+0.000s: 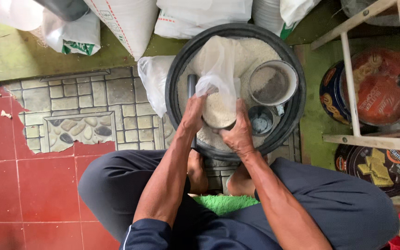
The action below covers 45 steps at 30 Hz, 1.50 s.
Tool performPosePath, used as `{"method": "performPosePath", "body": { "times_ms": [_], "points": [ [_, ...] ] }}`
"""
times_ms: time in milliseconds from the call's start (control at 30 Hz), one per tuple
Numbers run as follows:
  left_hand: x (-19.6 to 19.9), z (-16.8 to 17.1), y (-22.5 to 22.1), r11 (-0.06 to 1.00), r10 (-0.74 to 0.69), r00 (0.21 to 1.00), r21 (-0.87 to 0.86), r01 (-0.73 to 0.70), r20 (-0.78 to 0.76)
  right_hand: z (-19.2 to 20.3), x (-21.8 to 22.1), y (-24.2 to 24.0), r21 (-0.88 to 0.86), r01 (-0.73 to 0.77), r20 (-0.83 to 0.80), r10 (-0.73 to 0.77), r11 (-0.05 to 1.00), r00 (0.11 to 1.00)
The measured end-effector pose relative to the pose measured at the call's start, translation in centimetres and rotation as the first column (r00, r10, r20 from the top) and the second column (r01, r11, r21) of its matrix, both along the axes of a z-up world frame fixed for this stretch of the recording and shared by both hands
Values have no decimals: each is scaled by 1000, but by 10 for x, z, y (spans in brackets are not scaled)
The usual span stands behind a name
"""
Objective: The person scoops rice from a large container into smaller cups and a plastic bag by hand and using a small scoop.
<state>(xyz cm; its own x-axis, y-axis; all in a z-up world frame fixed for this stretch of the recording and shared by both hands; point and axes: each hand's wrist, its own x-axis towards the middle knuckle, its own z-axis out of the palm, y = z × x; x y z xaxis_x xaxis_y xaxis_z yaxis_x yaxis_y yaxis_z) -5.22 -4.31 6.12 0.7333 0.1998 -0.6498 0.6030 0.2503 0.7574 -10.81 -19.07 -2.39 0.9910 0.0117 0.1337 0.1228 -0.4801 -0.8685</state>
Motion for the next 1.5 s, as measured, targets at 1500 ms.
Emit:
{"method": "performPosePath", "body": {
  "times_ms": [1500],
  "points": [
    [0,89,-8,952,-21,998,-307,3,-56,216,106,-54,261,-324,-419,410,909,810]
  ]
}}
